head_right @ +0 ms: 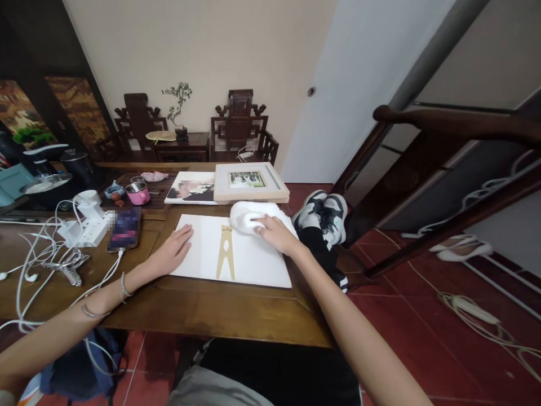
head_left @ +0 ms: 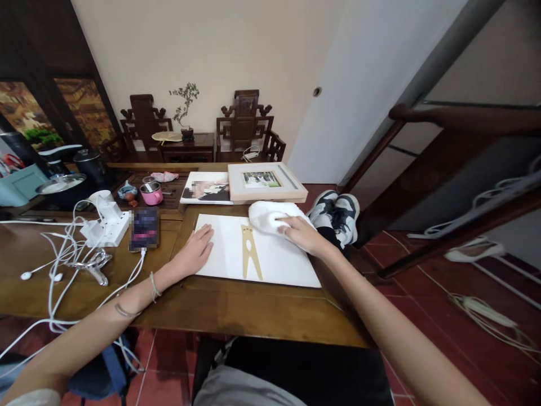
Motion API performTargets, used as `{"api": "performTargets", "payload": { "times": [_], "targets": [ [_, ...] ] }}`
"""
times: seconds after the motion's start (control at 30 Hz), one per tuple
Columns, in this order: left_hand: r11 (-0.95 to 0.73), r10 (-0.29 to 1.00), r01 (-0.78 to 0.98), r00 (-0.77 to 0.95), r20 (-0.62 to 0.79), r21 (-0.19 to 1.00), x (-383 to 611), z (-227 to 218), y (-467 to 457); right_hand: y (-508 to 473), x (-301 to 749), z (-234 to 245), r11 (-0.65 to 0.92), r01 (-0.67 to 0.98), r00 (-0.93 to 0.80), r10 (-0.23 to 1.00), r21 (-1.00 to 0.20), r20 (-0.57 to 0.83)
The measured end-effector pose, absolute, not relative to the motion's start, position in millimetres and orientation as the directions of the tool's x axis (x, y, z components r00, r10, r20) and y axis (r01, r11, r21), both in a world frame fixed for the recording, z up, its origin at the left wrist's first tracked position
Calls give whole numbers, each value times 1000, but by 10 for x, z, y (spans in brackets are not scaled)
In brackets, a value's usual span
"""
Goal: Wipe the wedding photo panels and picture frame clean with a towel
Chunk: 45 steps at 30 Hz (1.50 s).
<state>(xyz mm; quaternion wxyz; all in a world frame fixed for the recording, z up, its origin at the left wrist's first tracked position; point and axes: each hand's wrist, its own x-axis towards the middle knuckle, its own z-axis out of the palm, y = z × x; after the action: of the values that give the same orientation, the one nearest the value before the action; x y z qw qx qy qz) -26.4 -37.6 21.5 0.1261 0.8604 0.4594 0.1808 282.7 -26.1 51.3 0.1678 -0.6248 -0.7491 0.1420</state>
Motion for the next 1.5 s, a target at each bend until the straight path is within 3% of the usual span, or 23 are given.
{"api": "performTargets", "payload": {
  "times": [0.27,0.47,0.77,0.9,1.03,1.27,1.37,1.5],
  "targets": [
    [-555,831,725,505,233,409,-264,185,-367,-957,2861,485,278,877,-272,960,-393,72],
    [-539,841,739,494,219,405,-259,181,-376,-1767,3040,570,358,807,-430,901,-470,-52],
    [-553,833,728,501,237,405,-276,163,-349,-616,2813,483,202,862,-209,977,-464,37],
    [-564,826,717,504,253,410,-284,153,-342,-295,2447,488,351,850,-331,936,-393,122],
    [-552,833,729,502,233,404,-274,165,-353,-663,2157,480,457,826,-440,889,-330,128],
    [-543,839,740,495,225,398,-263,164,-363,-1559,2142,738,626,676,-664,746,-389,48],
    [-543,840,740,495,224,397,-262,158,-365,-1412,2201,792,612,686,-662,749,-393,11],
    [-539,840,730,501,208,421,-257,179,-368,-793,2127,674,526,795,-537,842,-301,53]
  ]
}}
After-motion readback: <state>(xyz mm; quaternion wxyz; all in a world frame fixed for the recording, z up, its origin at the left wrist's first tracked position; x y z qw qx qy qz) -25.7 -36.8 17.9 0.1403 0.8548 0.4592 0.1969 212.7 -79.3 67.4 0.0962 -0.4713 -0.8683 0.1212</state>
